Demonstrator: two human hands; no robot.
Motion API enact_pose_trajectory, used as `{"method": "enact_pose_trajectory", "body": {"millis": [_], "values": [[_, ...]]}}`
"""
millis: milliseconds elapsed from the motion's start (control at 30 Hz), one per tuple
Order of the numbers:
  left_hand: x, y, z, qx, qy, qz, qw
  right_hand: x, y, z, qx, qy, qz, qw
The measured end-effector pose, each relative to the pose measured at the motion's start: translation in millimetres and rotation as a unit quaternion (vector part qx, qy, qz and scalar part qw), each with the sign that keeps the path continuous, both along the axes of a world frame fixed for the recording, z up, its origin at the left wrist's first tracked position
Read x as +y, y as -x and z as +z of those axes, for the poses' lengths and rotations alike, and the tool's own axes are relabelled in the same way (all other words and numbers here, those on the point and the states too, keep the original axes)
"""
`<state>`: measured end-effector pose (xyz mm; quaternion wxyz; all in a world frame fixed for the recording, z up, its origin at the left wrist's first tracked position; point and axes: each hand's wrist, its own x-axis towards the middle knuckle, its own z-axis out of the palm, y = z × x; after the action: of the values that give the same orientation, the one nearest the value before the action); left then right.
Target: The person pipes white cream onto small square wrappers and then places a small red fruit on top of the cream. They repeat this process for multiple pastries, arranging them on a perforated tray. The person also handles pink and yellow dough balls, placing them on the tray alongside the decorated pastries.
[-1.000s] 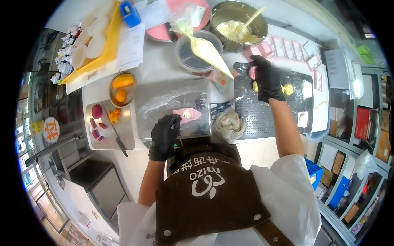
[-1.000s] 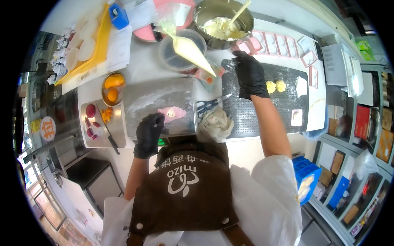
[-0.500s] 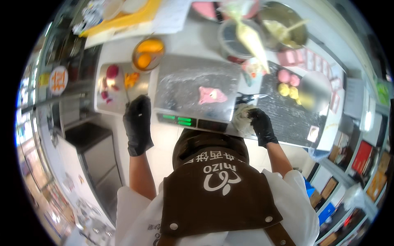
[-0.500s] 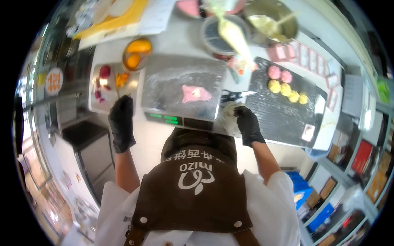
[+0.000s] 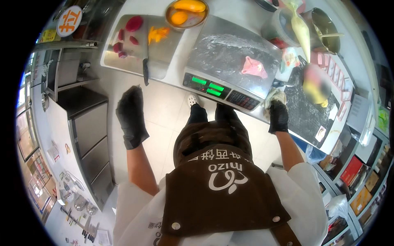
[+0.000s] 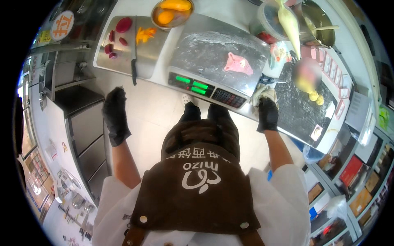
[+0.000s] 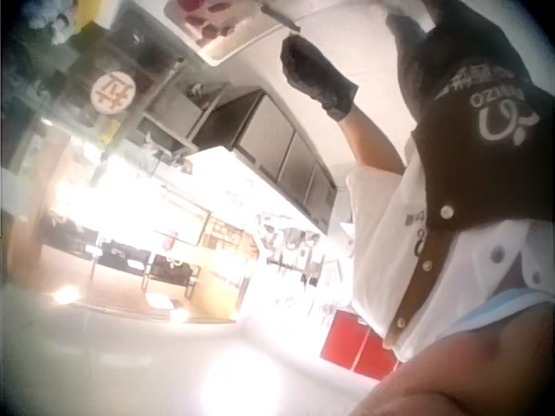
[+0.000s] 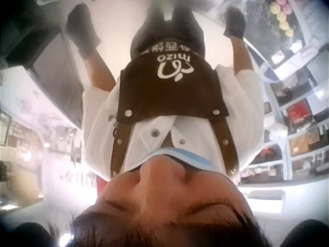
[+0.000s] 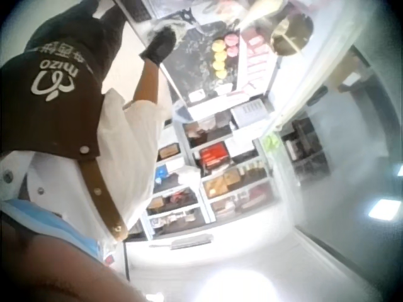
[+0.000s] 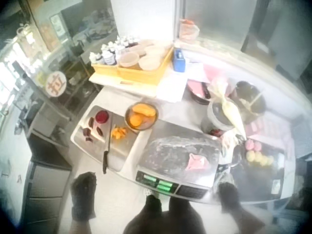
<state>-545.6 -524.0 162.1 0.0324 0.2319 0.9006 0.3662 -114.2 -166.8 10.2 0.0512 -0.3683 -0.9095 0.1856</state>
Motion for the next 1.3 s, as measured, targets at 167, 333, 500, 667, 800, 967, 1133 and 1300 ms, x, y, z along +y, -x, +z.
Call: {"method": "enact_pose_trajectory", "body": {"millis": [167, 333, 500, 667, 800, 967, 1133, 1300], "values": [[-39, 22, 17, -0.112, -0.089, 0.055, 0.988, 2, 15, -5, -0.035, 0.125, -0.078, 0.988], [-81, 22, -18, -0.101, -0.069, 0.031, 0.992, -11, 23, 3, -0.017, -0.067, 0.013, 0.998], [-43, 12, -11, -0.104, -0.041, -0.046, 0.993, -20, 38, 29, -0.013, 0.02, -0.08, 0.997], [7, -11, -10, -0.124, 0.004, -0.092, 0.988, -6, 37, 48, 0.042, -0.052, -0.121, 0.99], [67, -43, -6, -0.114, -0.018, -0.159, 0.98, 7, 39, 61, 0.151, 0.012, -0.182, 0.972], [139, -87, -1, -0.167, 0.005, -0.239, 0.957, 21, 74, 100, 0.186, 0.177, -0.151, 0.955], [212, -111, -13, -0.114, 0.021, -0.288, 0.95, 40, 111, 71, 0.147, 0.183, -0.066, 0.97], [252, -122, -14, 0.04, 0.084, -0.346, 0.934, 35, 134, 72, 0.126, 0.106, -0.068, 0.984]]}}
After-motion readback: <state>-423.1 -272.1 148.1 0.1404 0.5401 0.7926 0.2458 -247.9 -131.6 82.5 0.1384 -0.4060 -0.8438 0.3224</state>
